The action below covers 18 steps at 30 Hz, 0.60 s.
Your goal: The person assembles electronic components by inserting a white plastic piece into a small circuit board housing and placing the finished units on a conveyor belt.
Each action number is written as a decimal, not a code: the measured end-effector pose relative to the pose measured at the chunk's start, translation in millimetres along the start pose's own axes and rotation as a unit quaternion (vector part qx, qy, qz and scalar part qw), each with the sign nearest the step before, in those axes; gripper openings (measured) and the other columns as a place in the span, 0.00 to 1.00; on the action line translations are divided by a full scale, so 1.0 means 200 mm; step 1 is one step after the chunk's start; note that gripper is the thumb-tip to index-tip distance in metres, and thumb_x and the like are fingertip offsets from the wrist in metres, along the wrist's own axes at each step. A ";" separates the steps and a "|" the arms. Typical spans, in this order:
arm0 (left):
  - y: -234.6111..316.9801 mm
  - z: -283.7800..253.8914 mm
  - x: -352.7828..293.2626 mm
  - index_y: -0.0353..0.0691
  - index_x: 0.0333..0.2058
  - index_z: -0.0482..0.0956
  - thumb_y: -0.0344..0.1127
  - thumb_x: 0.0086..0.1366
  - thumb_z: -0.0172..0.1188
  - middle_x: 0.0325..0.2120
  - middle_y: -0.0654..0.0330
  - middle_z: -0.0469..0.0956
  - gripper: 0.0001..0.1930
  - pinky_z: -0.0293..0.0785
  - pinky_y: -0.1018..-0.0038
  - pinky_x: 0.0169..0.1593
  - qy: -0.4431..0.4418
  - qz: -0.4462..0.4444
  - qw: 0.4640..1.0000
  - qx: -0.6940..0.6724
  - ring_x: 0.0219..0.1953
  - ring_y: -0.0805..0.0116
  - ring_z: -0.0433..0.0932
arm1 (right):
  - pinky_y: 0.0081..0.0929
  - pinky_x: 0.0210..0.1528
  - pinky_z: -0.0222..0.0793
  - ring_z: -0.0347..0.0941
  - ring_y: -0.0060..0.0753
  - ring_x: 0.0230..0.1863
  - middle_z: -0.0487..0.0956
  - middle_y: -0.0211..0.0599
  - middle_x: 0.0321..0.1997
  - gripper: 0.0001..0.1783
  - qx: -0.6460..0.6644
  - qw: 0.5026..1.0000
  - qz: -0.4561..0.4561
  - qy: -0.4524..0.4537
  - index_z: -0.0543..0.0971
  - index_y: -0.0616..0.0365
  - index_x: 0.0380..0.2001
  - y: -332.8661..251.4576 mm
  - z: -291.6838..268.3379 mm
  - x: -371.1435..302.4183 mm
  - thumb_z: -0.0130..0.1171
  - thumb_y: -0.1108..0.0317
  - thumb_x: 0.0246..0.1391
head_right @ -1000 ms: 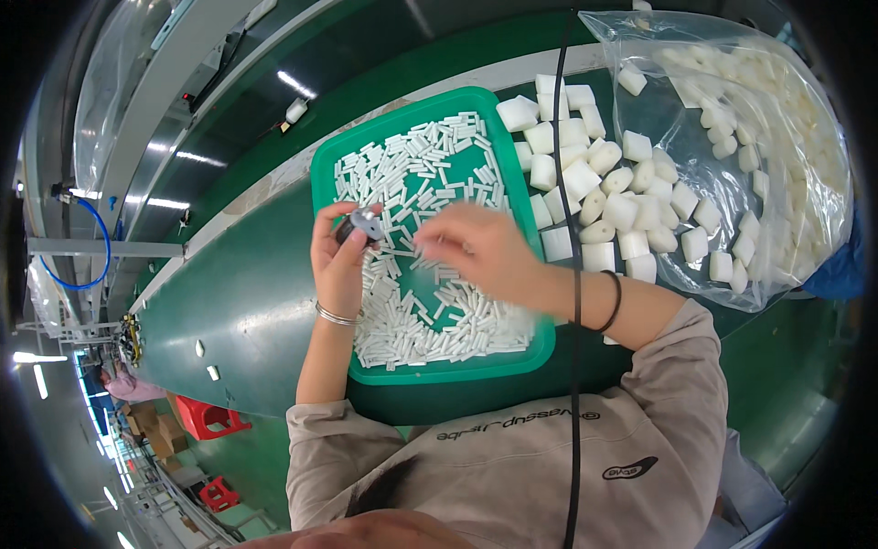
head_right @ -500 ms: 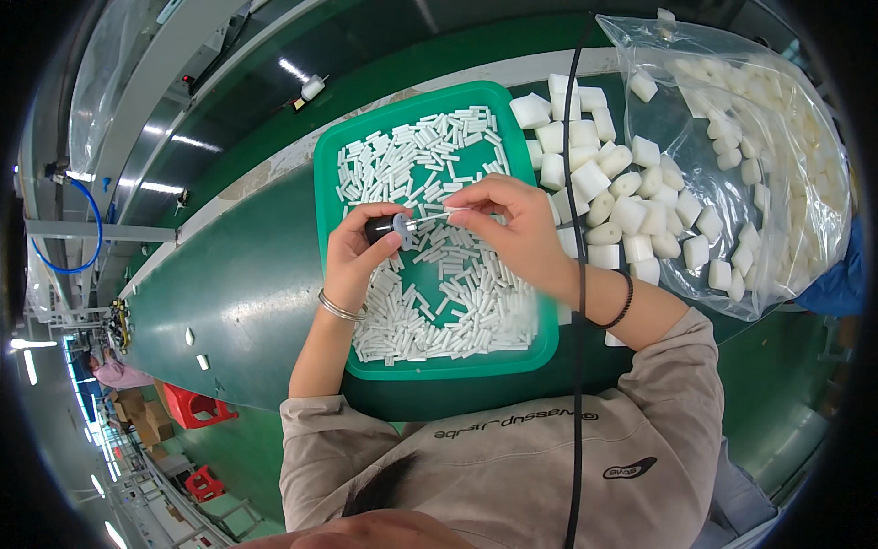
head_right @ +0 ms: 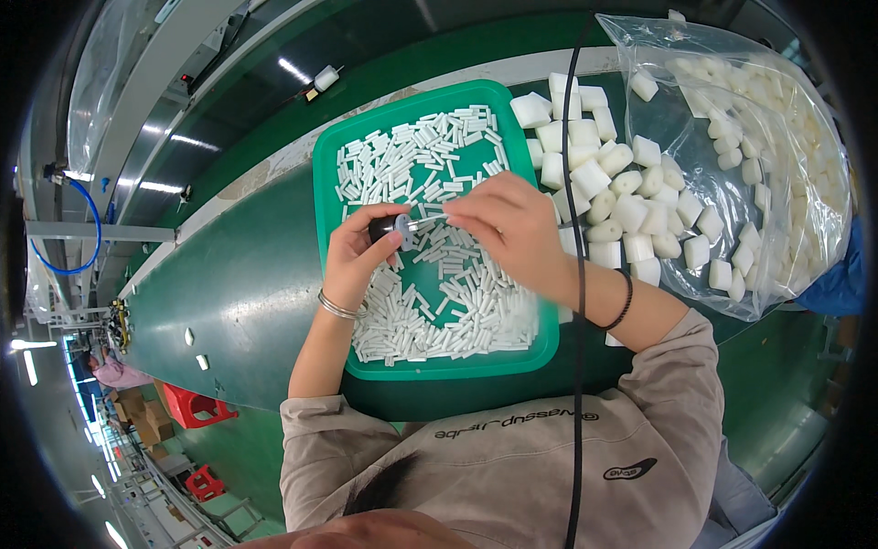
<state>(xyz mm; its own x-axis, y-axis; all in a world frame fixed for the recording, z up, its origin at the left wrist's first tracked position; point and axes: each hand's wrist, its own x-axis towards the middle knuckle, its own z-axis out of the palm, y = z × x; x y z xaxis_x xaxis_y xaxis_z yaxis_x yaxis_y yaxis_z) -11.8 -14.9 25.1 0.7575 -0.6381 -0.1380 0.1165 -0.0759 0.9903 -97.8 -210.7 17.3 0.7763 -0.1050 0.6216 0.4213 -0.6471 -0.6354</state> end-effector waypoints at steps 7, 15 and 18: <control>-0.03 0.01 0.00 0.37 0.38 0.74 0.24 0.52 0.56 0.43 0.60 0.68 0.13 0.69 0.86 0.27 -0.047 0.068 0.987 0.137 0.31 0.80 0.71 | 0.19 0.25 0.66 0.68 0.27 0.26 0.71 0.28 0.23 0.11 -0.105 0.983 -0.142 -0.051 0.77 0.56 0.24 0.00 0.02 -0.01 0.58 0.75 0.29; 0.01 0.08 -0.04 0.38 0.34 0.74 0.25 0.42 0.66 0.32 0.61 0.74 0.17 0.70 0.84 0.28 -0.005 0.138 0.962 0.236 0.27 0.77 0.73 | 0.25 0.25 0.64 0.67 0.32 0.25 0.70 0.32 0.22 0.07 0.021 0.995 -0.070 -0.064 0.76 0.58 0.24 -0.01 0.01 0.00 0.60 0.73 0.36; 0.01 0.07 -0.04 0.40 0.34 0.75 0.27 0.40 0.67 0.27 0.62 0.76 0.18 0.69 0.83 0.24 0.014 0.181 0.947 0.265 0.21 0.76 0.73 | 0.26 0.25 0.64 0.67 0.33 0.25 0.70 0.32 0.22 0.07 0.047 0.995 -0.030 -0.087 0.76 0.58 0.24 -0.01 0.00 0.00 0.61 0.71 0.37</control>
<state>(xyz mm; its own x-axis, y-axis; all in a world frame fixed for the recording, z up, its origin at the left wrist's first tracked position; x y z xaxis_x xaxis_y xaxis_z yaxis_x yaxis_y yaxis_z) -27.4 -20.5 27.9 0.7039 -0.6753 0.2201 -0.4874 -0.2339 0.8413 -98.7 -209.5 19.2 0.8140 0.0687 0.5769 0.5051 -0.5741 -0.6444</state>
